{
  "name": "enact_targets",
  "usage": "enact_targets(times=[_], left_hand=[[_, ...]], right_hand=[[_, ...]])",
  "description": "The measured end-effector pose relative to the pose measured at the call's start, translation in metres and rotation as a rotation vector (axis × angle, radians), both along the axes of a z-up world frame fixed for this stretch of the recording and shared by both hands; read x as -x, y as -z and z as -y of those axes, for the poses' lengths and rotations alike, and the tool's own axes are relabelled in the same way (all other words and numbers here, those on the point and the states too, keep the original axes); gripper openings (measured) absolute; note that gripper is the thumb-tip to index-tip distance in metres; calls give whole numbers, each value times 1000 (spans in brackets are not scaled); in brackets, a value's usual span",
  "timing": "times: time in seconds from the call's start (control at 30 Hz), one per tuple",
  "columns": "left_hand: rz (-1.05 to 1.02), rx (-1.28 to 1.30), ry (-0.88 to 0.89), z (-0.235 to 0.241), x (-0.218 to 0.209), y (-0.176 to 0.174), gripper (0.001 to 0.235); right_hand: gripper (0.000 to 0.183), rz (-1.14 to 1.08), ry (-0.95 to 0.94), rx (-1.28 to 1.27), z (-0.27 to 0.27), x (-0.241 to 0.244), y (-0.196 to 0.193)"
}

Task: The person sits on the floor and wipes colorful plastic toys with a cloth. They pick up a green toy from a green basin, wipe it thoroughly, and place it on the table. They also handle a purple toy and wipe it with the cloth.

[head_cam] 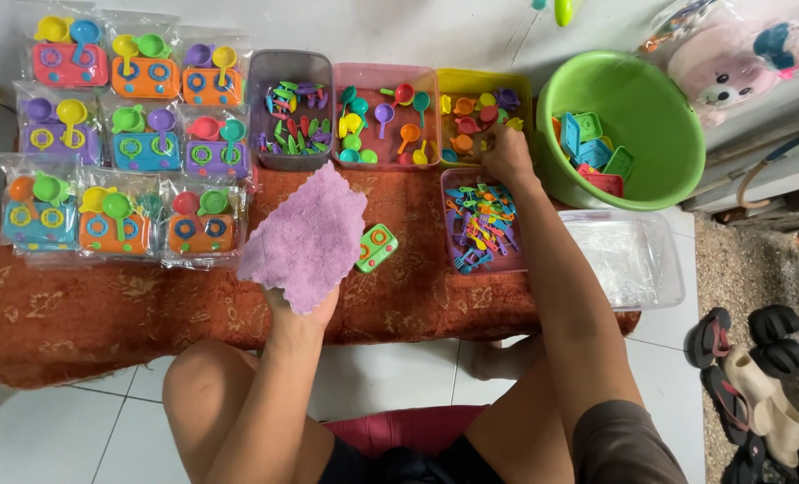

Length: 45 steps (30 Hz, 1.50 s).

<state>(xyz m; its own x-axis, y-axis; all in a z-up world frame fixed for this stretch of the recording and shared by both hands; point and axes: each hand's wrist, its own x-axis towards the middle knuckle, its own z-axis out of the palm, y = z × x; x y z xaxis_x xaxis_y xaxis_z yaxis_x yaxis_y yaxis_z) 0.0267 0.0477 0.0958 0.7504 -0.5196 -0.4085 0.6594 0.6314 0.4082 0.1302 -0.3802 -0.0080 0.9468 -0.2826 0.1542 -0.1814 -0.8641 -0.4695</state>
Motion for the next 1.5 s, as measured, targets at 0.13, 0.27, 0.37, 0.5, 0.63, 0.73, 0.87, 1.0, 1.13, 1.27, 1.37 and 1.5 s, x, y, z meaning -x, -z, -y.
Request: enact_targets(times=[0.13, 0.27, 0.37, 0.5, 0.63, 0.73, 0.87, 1.0, 1.13, 1.27, 1.37, 1.5], left_hand=[[-12, 39, -35, 15, 11, -17, 18], [-43, 91, -107, 27, 21, -37, 17], [-70, 131, -142, 38, 30, -50, 17], [-98, 195, -184, 46, 43, -66, 18], [-108, 236, -201, 50, 53, -68, 19], [-17, 6, -210, 59, 50, -57, 17], [-56, -22, -169, 61, 40, -60, 17], [-40, 238, -115, 58, 34, -103, 12], [-8, 221, -71, 61, 10, -80, 12], [-88, 222, -89, 69, -3, -72, 15], [-142, 212, -113, 73, -12, -56, 18], [-86, 176, -149, 72, -10, -59, 22]], right_hand=[[29, 159, -33, -104, -38, 24, -48], [21, 237, -141, -749, -123, 69, -126], [24, 202, -257, -1188, -173, 105, -143], [21, 180, -452, -1097, -228, 157, -152], [20, 358, -441, -699, -229, 165, -125], [29, 511, -542, -283, -229, 169, -117], [72, 524, -465, -257, -236, 184, -164], [66, 521, -70, -706, -207, 174, -163], [39, 86, 258, -1261, -172, 153, -101], [18, 223, 238, -1513, -196, 148, -111], [22, 233, 203, -1676, -197, 144, -108], [12, -12, 214, -1910, -191, 146, -92]])
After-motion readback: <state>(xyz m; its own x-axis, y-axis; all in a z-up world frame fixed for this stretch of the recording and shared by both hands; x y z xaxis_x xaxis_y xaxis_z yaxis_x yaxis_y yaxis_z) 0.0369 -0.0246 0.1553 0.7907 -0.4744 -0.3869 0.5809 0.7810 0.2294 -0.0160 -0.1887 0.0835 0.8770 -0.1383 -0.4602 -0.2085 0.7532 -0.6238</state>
